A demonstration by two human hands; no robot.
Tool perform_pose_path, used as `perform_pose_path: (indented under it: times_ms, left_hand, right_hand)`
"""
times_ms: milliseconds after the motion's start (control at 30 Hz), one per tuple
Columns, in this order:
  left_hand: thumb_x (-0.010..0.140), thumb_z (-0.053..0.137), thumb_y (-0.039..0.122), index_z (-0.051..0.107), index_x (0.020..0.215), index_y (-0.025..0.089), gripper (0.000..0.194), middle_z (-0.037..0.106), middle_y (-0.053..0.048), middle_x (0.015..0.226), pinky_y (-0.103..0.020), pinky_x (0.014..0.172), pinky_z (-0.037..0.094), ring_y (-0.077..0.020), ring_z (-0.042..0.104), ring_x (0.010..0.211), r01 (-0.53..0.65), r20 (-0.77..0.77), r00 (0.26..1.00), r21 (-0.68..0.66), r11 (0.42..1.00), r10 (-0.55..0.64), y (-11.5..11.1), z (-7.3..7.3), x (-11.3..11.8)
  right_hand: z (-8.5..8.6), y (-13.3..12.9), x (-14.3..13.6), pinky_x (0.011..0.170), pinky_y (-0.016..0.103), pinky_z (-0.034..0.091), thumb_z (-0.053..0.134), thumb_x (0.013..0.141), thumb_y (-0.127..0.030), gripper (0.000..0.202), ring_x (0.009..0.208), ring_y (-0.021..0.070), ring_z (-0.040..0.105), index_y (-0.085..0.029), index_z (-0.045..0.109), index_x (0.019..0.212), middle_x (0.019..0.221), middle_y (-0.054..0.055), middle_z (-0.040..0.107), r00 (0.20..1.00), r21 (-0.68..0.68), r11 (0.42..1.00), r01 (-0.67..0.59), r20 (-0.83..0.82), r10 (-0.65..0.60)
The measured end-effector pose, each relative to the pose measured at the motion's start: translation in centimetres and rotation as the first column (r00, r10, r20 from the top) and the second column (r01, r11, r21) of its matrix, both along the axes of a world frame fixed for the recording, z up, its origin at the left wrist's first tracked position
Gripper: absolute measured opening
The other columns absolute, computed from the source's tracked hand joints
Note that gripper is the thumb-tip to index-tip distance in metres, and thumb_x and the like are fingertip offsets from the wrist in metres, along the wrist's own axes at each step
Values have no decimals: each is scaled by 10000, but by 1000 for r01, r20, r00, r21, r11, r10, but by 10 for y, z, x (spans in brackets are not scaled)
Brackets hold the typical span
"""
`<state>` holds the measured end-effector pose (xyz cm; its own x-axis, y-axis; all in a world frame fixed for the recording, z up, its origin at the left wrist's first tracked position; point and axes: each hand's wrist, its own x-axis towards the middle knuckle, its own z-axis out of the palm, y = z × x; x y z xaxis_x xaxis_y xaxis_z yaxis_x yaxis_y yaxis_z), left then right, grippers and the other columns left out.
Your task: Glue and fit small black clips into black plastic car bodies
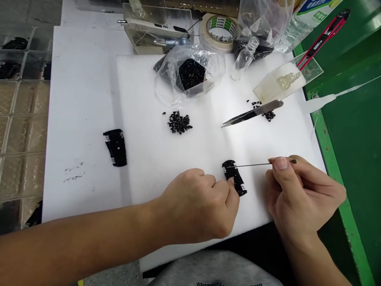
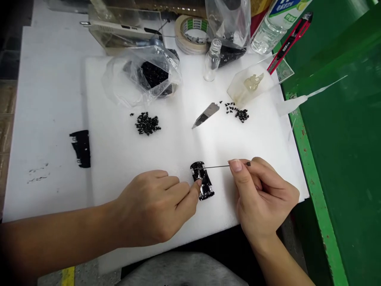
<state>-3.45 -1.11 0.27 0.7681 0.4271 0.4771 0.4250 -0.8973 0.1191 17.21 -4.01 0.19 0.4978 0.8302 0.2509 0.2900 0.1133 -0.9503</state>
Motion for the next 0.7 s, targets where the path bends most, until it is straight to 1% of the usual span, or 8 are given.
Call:
perform_pose_path:
  times_ms: [133,233,400,500,533,600,667,700]
  left_hand:
    - [916,755,40,739,780,130,164,489,51,556,-308,371,278,-121,408,440,3,-1,1000,-10,1000,-3,0,1,0]
    - [912,755,34,733,775,132,171,480,56,553,-304,375,271,-115,398,439,2,-4,1000,3,1000,-2,1,0,1]
    - [926,737,45,724,779,141,176,471,60,558,-307,383,268,-115,392,444,0,-27,1000,0,1000,0,1,0,2]
    - [930,730,56,704,759,150,197,480,51,564,-318,386,273,-124,397,449,-11,-23,1000,5,1000,11,0,1,2]
    - [922,734,54,693,743,152,208,476,50,561,-319,385,268,-124,391,449,-15,-16,1000,10,1000,15,0,1,2]
    - [903,738,45,707,761,143,175,463,51,557,-315,386,258,-122,375,448,-13,-7,1000,15,1000,13,0,1,0]
    - [880,726,29,756,862,116,94,471,49,568,-309,388,264,-123,377,455,1,-18,1000,13,1000,-1,0,-1,-2]
    - [864,717,19,769,918,103,112,482,46,578,-309,390,273,-126,383,461,8,-24,1000,12,1000,-8,-1,-2,-3]
  right_hand:
    - [0,0,0,502,341,329,911,883,-232,115,551,131,449,-210,827,807,602,-52,374,1000,3,1000,-16,-1,16]
    - [-1,1,0,497,341,324,921,870,-247,121,546,135,447,-215,826,803,598,-53,365,1000,-2,1000,-5,-7,5]
    - [0,0,-2,513,343,295,922,872,-293,135,561,123,387,-232,823,802,611,-36,424,1000,-48,999,12,-16,-13]
    - [0,-2,-3,507,336,298,926,867,-288,129,563,121,393,-229,827,810,612,-32,446,999,-39,999,18,-44,-19]
    - [1,-1,-1,492,328,289,924,867,-283,130,555,121,398,-227,823,809,610,-31,459,997,-22,1000,22,-79,-24]
    - [4,8,7,465,318,262,916,865,-276,143,532,121,401,-225,803,795,631,-15,533,991,61,997,55,-126,-47]
    - [11,28,22,470,333,262,898,880,-304,156,524,129,411,-236,784,798,705,15,630,994,174,980,101,-63,-91]
    - [17,41,31,482,346,274,890,890,-329,164,528,138,427,-243,781,804,743,28,662,992,235,964,122,9,-128]
